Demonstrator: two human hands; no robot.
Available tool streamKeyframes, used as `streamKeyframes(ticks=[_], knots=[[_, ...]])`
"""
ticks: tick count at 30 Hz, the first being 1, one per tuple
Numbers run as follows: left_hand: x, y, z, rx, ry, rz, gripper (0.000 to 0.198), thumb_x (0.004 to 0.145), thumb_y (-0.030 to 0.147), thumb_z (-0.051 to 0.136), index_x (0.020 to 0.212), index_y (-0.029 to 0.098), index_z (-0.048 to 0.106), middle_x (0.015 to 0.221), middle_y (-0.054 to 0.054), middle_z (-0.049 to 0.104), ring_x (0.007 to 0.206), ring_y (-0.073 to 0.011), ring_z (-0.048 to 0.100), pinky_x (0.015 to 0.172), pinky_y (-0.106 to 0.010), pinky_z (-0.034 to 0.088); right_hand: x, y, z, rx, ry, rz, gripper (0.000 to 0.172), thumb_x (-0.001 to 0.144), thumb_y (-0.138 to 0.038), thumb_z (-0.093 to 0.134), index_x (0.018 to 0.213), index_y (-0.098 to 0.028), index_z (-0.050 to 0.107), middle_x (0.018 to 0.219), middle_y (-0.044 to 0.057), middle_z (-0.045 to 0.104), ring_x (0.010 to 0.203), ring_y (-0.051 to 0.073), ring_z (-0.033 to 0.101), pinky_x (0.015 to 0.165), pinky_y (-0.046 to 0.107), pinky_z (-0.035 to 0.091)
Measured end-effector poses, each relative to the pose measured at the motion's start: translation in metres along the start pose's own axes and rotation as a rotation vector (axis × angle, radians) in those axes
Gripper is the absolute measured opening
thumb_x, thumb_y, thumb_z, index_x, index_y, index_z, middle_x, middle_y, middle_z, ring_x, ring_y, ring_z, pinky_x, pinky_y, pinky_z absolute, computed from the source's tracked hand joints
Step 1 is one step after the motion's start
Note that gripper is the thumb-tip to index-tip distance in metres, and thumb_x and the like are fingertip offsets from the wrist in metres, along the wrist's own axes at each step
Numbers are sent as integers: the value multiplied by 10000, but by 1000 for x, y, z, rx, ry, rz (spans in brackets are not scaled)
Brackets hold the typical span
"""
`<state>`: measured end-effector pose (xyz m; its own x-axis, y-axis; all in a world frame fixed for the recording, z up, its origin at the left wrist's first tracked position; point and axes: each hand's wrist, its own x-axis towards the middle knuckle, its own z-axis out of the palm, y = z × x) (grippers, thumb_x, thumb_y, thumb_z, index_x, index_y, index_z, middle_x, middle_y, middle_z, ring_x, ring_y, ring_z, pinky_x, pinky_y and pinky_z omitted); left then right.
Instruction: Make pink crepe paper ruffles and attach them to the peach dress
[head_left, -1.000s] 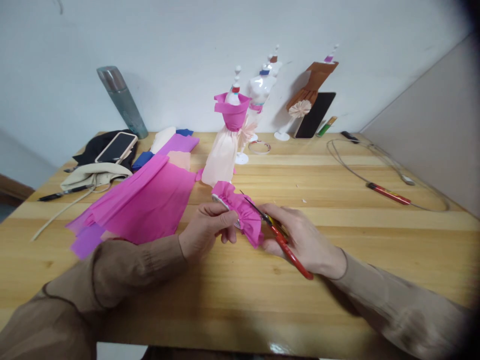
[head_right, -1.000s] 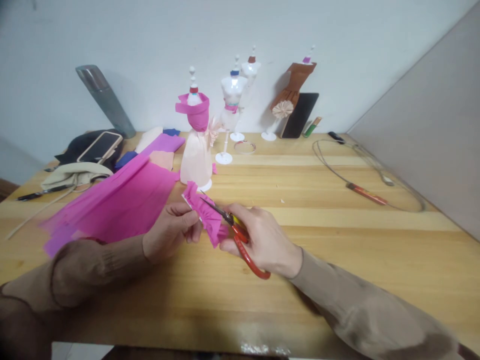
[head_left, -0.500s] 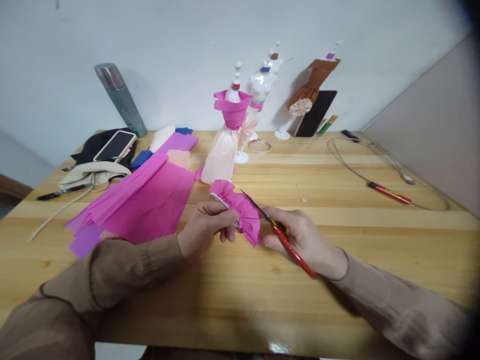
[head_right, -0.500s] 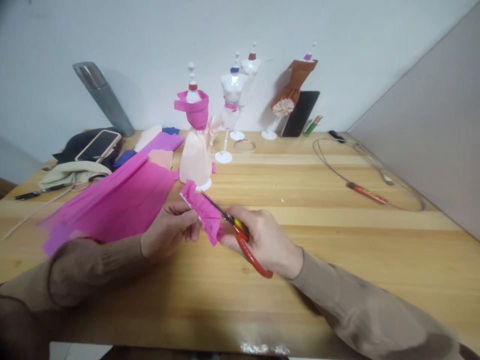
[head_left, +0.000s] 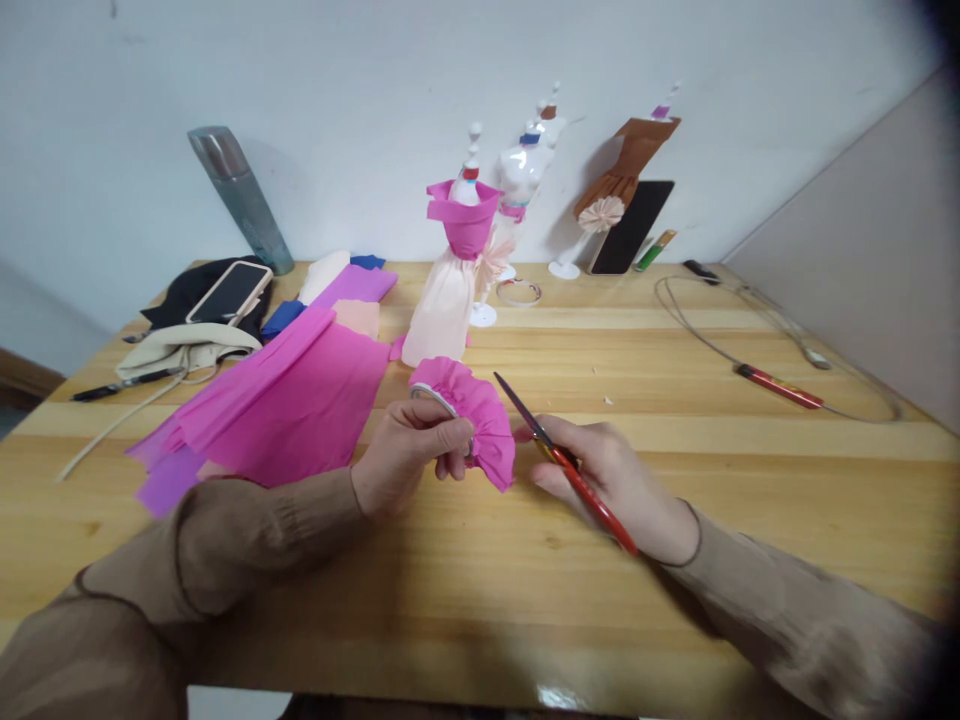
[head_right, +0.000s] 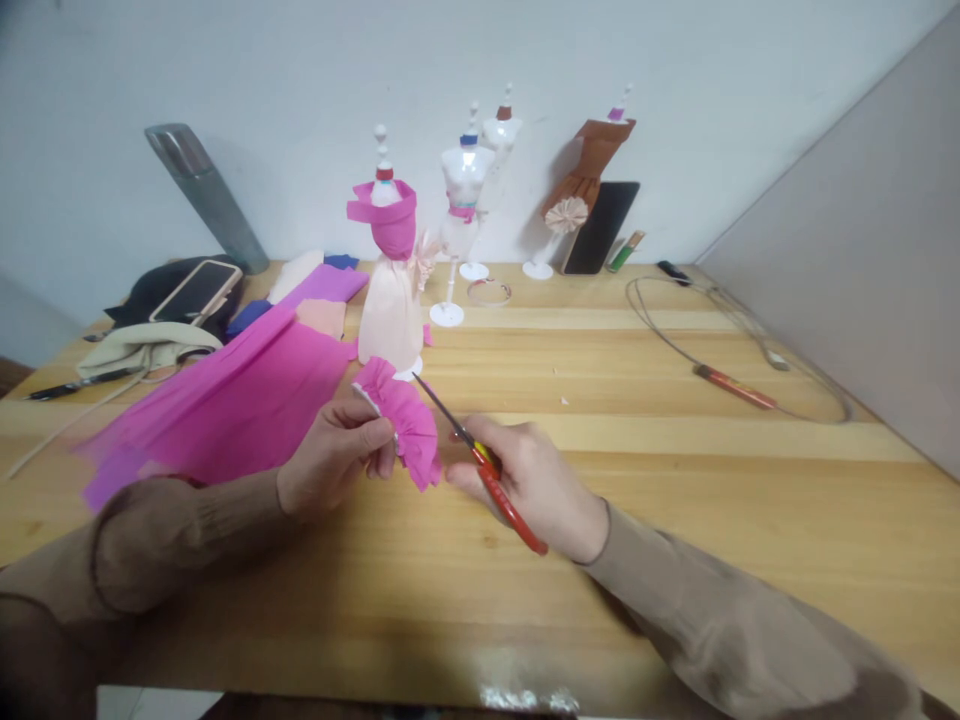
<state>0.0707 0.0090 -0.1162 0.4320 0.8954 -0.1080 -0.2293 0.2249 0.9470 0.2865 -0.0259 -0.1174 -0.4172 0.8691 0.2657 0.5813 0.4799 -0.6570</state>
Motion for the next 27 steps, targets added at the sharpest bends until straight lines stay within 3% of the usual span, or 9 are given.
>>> streamKeyframes(ticks=[3,8,15,21,27], knots=[[0,-1,-1,6,13,5,352,652,413,776,513,132,616,427,-6,572,377,-66,472,386,-191,325,1,1,-2,-32,25,41,417,912,-540,441,917,-166,624,605,13,602,493,140,509,494,255,402],[1,-1,-2,19,10,18,338,665,387,769,510,134,608,437,-5,582,374,-66,477,373,-185,309,5,2,-11,-139,-38,118,344,895,-501,491,860,-178,602,546,-12,568,466,143,522,474,251,382],[-1,-1,-1,-14,-31,-25,344,669,393,765,519,129,602,424,-6,580,358,-70,480,369,-182,318,4,-2,-11,-118,5,96,326,898,-486,486,963,-173,552,649,34,638,567,188,600,519,277,425],[1,0,-3,23,-19,-4,335,686,368,755,521,132,584,411,1,567,351,-64,469,374,-175,319,6,5,-6,-458,-83,233,309,847,-399,569,1057,-174,595,705,54,697,559,212,626,482,273,345],[4,6,-6,213,-57,72,344,736,331,693,491,140,546,404,15,518,372,-53,426,396,-178,310,4,7,-4,-418,-272,81,217,795,-253,600,1007,-227,637,852,43,716,737,193,668,579,249,404]])
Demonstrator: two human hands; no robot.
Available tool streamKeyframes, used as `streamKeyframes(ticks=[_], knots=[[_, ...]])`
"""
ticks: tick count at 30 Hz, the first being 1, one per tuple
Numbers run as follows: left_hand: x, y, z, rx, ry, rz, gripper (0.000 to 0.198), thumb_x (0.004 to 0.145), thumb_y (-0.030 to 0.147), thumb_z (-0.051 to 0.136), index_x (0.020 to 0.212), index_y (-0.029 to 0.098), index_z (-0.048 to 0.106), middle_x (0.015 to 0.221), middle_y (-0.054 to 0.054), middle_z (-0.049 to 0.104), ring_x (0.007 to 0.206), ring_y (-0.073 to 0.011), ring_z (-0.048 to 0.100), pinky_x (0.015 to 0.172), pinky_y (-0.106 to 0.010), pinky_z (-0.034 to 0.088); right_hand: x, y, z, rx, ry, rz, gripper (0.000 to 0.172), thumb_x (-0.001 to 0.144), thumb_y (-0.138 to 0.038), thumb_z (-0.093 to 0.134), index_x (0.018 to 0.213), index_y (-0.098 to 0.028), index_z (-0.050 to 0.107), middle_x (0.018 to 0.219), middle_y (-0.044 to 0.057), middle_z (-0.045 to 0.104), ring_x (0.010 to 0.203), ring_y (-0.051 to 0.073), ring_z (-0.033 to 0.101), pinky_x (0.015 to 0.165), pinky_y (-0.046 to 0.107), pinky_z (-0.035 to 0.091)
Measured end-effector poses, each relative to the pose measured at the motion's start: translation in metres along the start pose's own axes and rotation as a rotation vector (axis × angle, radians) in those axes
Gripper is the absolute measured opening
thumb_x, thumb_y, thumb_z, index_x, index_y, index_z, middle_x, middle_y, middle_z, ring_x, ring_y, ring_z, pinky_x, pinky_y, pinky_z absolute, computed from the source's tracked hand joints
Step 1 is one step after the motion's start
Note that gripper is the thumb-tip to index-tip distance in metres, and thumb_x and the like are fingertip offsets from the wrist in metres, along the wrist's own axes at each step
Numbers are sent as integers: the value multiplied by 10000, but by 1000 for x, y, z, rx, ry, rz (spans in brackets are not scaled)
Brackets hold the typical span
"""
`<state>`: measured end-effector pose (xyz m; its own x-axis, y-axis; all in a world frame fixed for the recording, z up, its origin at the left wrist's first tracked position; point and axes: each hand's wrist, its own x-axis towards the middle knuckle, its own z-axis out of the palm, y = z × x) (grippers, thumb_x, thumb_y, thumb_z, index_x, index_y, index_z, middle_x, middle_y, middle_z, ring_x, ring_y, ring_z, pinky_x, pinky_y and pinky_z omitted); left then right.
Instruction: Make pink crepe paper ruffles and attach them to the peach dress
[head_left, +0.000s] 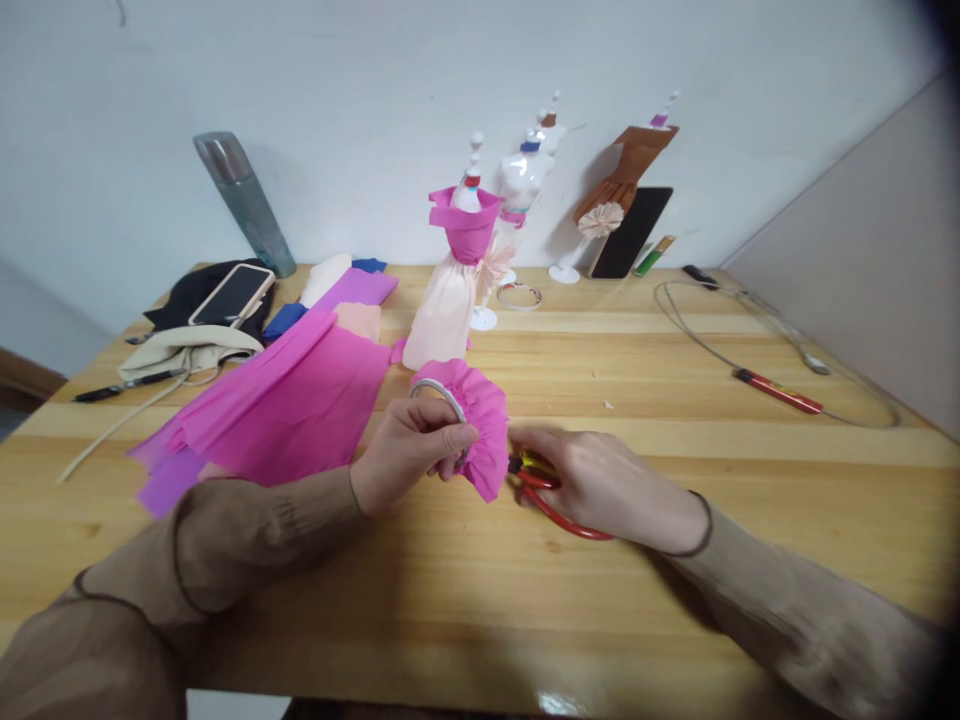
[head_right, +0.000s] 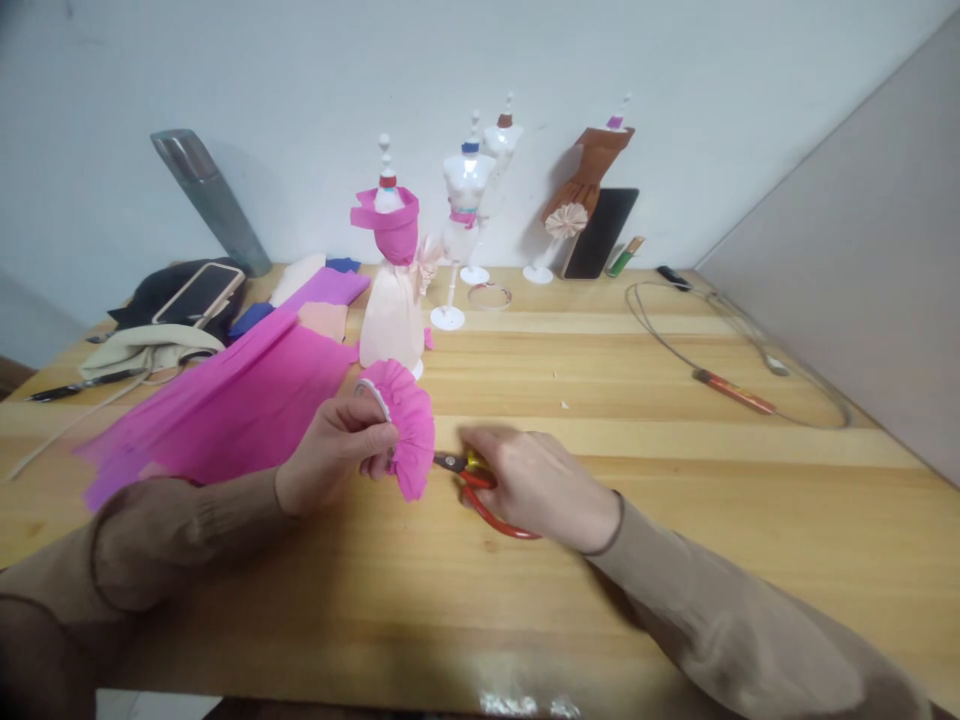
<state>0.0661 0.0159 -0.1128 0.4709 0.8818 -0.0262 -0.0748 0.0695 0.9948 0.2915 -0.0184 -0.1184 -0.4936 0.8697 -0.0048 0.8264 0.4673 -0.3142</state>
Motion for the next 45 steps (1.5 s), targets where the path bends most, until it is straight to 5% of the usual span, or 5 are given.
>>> streamKeyframes(ticks=[16,22,27,35,45], knots=[[6,7,-7,98,25,85,305,765,291,629,524,144,513,440,40,463,421,-51,394,429,-187,281,5,1,7,56,-3,21,435,820,-236,580,1253,-204,568,1122,85,709,935,240,696,738,301,522],[10,12,-12,479,-107,213,388,824,264,568,500,161,380,491,51,350,492,-65,339,471,-212,248,0,-2,-3,46,-55,-128,573,771,-104,586,1337,-145,503,1236,146,643,1051,249,654,838,316,531],[11,17,-19,943,-289,363,395,898,267,506,540,160,381,537,44,352,533,-88,323,516,-237,254,2,-1,-16,119,-52,-159,295,893,-160,539,1177,-193,614,1099,85,714,901,191,696,721,263,532],[4,16,-18,1535,-581,610,221,918,106,461,769,144,619,718,-20,619,622,-134,506,505,-249,308,4,7,-36,172,493,-254,205,916,-97,481,994,-166,658,802,67,699,715,161,660,618,267,519],[-1,21,-12,1475,-524,701,237,925,139,477,767,123,654,732,-38,667,653,-162,590,519,-259,383,20,-24,-23,3,229,-529,266,946,-135,405,1009,-126,663,852,109,699,741,186,657,648,299,536]])
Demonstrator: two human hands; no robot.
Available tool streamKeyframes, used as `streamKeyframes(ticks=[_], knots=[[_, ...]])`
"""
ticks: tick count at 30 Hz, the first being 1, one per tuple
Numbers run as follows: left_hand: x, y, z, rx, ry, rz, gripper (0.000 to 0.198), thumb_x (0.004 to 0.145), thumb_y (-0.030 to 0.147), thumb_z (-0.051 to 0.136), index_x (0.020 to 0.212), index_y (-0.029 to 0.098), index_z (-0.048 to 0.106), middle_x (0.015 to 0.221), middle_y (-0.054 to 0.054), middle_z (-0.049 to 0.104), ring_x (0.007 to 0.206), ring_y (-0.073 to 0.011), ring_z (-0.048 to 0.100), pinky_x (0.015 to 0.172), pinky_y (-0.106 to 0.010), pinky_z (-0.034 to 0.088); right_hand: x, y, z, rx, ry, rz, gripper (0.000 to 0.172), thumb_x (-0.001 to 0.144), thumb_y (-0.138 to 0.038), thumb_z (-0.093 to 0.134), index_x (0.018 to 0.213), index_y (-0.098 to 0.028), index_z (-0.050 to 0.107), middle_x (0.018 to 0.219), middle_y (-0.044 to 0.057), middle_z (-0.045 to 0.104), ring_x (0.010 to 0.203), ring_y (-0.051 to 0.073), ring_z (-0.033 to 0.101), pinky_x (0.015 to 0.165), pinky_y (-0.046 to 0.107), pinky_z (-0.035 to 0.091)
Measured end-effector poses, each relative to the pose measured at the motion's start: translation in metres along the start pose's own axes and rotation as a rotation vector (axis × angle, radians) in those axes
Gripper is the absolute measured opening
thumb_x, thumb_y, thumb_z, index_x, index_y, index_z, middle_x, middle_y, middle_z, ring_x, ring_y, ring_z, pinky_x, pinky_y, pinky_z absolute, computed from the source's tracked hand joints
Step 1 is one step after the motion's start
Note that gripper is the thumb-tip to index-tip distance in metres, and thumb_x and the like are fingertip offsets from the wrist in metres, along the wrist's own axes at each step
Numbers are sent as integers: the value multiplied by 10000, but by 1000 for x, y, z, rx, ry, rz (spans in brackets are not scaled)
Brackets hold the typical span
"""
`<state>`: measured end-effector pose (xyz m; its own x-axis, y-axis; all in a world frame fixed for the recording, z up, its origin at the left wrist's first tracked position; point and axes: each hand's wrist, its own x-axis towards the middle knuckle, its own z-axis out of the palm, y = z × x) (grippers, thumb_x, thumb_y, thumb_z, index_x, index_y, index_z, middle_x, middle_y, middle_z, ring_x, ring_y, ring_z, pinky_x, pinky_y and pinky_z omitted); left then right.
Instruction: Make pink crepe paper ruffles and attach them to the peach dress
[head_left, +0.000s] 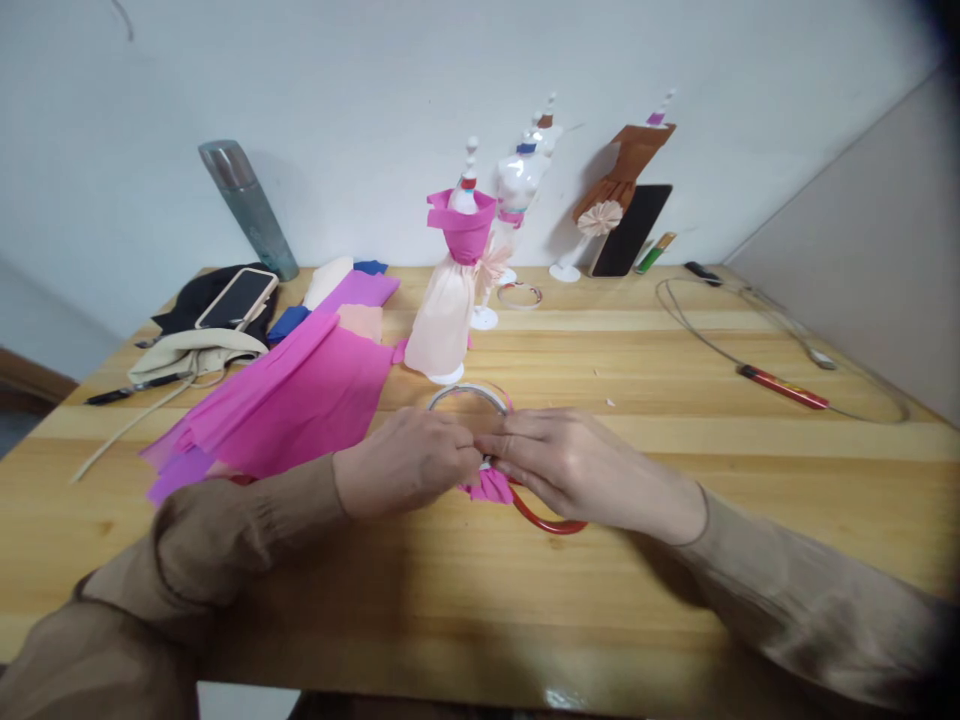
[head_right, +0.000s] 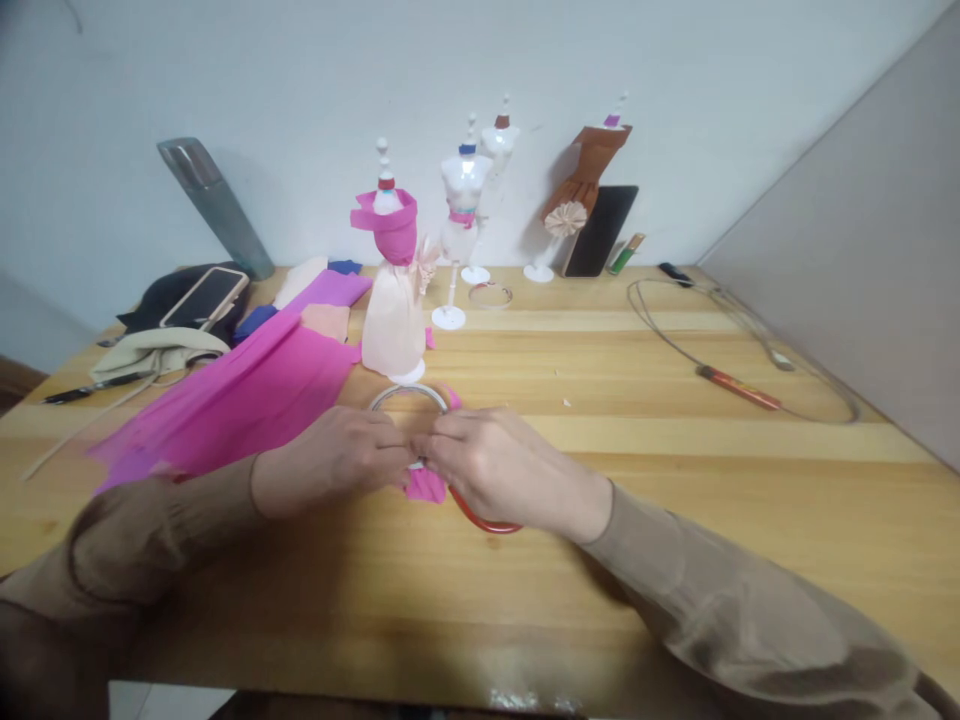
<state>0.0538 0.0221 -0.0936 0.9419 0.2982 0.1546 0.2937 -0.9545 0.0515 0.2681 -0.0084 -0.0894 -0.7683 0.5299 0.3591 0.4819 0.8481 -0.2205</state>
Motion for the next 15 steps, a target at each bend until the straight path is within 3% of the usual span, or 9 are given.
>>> streamKeyframes(ticks=[3,6,8,11,15], knots=[[2,-7,-7,-387,175,-110,258,940,259,505,794,125,670,779,-53,693,712,-142,610,630,-246,453,0,3,-8,124,9,50,284,974,-168,386,1035,-160,663,941,102,698,833,172,663,717,277,532],[2,-22,-13,-775,422,-430,293,938,313,476,873,123,689,771,-42,689,624,-92,561,581,-203,440,-6,13,-17,158,12,140,271,981,-207,400,993,-183,669,889,81,698,826,169,660,727,270,515],[1,-36,-13,-913,487,-649,351,936,323,434,823,112,691,633,-11,630,496,-64,457,478,-185,364,-11,22,-19,147,12,178,264,976,-229,414,934,-180,670,830,77,692,760,171,648,692,276,502],[-1,-54,-5,-1104,391,-835,304,882,296,490,735,99,668,614,-13,621,437,-45,405,409,-174,286,-17,36,-17,170,-14,206,253,966,-219,419,896,-171,657,786,71,678,699,164,622,648,275,481],[-2,-61,11,-1223,119,-952,243,837,318,572,797,101,675,521,15,560,412,-58,441,408,-175,312,-22,48,-12,198,14,191,206,951,-185,439,905,-171,639,828,74,683,744,167,632,672,274,479]])
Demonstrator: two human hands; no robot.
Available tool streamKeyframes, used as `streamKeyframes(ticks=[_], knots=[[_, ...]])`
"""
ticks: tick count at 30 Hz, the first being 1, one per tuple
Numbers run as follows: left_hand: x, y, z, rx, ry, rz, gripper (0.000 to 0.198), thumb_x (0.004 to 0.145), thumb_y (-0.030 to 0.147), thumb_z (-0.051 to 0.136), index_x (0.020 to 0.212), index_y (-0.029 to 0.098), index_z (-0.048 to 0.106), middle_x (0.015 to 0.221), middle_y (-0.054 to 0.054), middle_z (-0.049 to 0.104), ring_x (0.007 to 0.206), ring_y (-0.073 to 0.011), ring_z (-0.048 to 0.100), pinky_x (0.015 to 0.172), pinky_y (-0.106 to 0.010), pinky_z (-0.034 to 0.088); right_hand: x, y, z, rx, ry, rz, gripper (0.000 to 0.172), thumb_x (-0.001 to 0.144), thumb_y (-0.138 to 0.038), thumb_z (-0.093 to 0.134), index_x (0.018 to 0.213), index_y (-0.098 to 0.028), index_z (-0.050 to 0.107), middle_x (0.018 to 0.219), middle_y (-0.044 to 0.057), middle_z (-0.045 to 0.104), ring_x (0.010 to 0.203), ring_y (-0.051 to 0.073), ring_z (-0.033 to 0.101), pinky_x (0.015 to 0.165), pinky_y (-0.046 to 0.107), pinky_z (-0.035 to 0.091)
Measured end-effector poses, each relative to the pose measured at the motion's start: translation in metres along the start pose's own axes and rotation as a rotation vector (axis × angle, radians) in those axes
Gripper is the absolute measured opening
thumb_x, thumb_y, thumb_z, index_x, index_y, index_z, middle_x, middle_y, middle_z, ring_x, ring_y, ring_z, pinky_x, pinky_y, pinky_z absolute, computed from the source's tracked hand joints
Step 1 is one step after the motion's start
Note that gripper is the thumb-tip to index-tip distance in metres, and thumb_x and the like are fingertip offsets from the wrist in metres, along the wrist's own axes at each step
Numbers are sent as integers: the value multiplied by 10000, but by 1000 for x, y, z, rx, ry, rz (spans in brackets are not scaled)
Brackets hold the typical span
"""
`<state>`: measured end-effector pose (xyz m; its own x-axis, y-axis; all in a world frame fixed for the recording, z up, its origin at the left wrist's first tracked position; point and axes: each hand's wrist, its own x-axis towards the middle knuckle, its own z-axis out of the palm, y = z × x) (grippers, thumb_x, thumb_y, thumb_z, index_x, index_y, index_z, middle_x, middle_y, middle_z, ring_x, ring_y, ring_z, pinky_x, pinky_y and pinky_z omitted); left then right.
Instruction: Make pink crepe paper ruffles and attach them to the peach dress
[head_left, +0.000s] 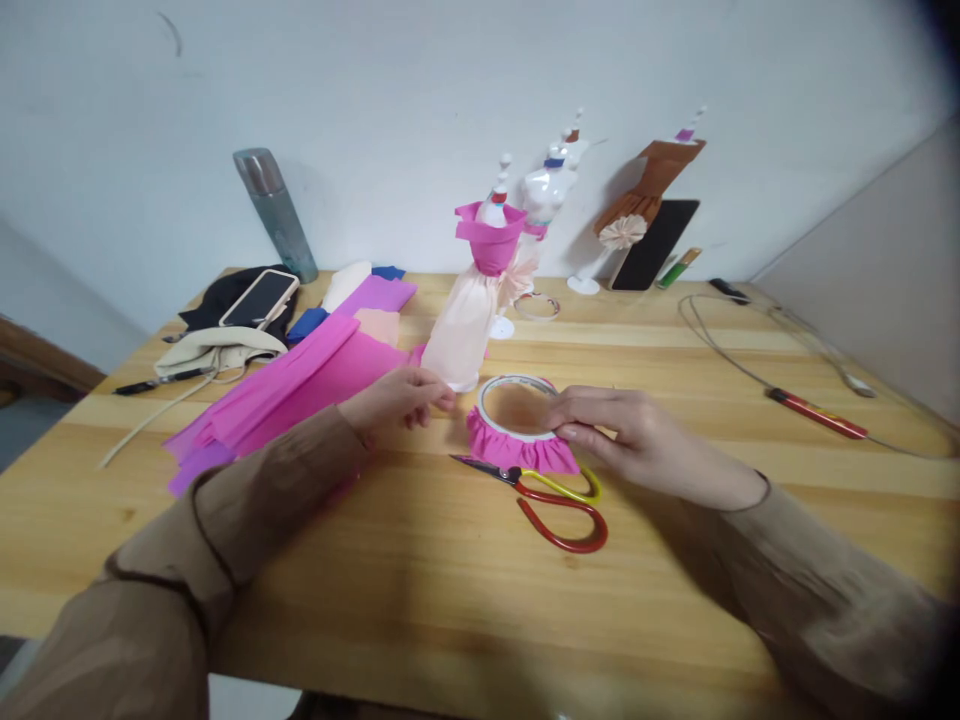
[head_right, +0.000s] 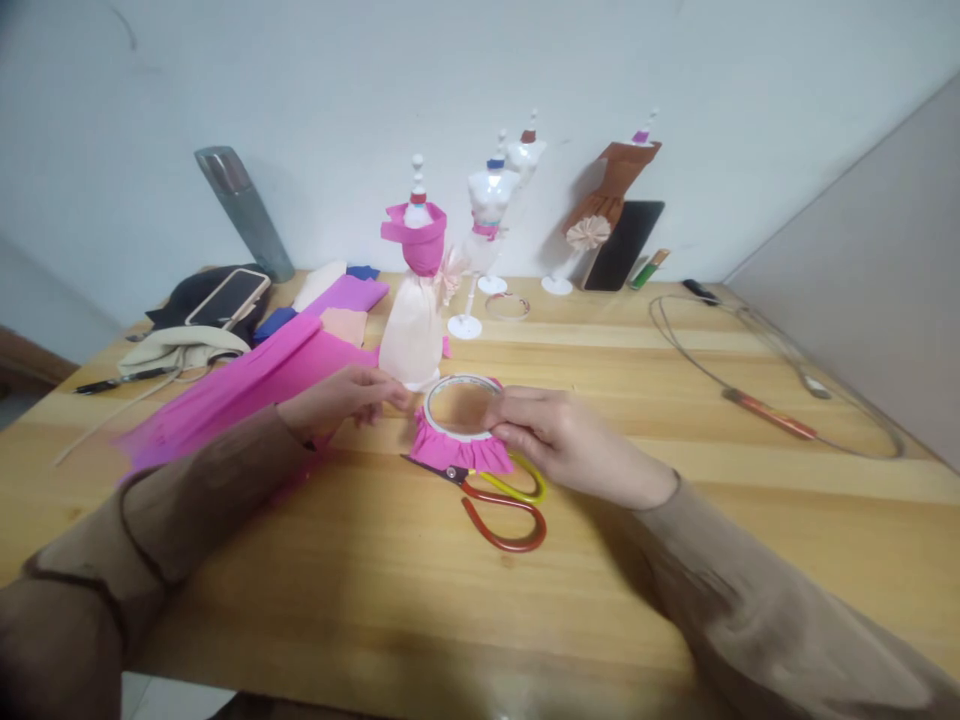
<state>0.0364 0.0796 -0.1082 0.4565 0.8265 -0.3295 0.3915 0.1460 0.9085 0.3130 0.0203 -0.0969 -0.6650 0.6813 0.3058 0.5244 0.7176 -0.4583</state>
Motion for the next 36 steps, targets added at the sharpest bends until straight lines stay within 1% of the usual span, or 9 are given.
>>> streamKeyframes(ticks=[4,7,11,17,22,27,31,34,36], knots=[[1,-5,10,-154,-182,18,351,826,474,593,782,127,618,530,17,569,406,-57,461,404,-169,308,0,5,1,45,13,-17,168,941,-162,464,944,-177,632,875,69,682,791,161,644,698,262,484],[-2,-5,15,-150,-239,69,358,794,460,630,673,128,571,472,35,519,375,-39,400,379,-158,252,0,7,3,39,11,-19,173,941,-162,460,936,-179,632,884,72,687,798,163,647,708,272,488],[-7,-4,21,-83,-178,129,298,765,360,652,614,122,557,440,56,466,381,-30,360,380,-150,236,2,10,9,-9,6,19,194,942,-191,451,885,-176,635,850,83,693,770,180,645,693,294,493],[-10,-8,31,-44,-75,144,276,765,335,638,610,115,579,437,48,495,376,-35,385,363,-148,253,7,6,19,-182,119,163,205,917,-173,453,808,-175,627,768,73,676,688,193,624,639,311,481],[-6,-11,28,-54,-20,74,248,743,334,656,651,110,600,429,48,503,365,-43,419,356,-142,279,15,-1,32,-295,157,249,224,915,-174,441,828,-175,648,829,96,691,745,227,643,658,333,482],[-3,-13,23,-57,67,92,230,761,294,620,622,127,546,399,69,458,350,-31,365,353,-136,239,18,-1,45,-475,130,352,250,905,-152,435,798,-153,661,806,120,675,703,236,630,594,323,434],[-2,-16,23,-61,76,107,206,759,298,619,661,131,548,415,70,465,362,-37,366,362,-143,247,18,1,46,-432,98,377,290,904,-134,416,756,-156,665,770,111,687,672,224,625,572,311,418],[-1,-17,22,-59,64,115,226,751,311,625,639,132,544,416,65,468,366,-38,372,366,-146,249,18,5,44,-370,104,369,301,893,-106,426,769,-180,689,746,64,710,685,195,643,625,294,454],[-1,-17,22,-58,61,115,230,745,305,623,620,134,533,414,67,462,365,-35,370,367,-144,256,17,10,43,-333,123,366,289,877,-90,446,816,-186,711,779,51,731,708,189,662,655,290,473]])
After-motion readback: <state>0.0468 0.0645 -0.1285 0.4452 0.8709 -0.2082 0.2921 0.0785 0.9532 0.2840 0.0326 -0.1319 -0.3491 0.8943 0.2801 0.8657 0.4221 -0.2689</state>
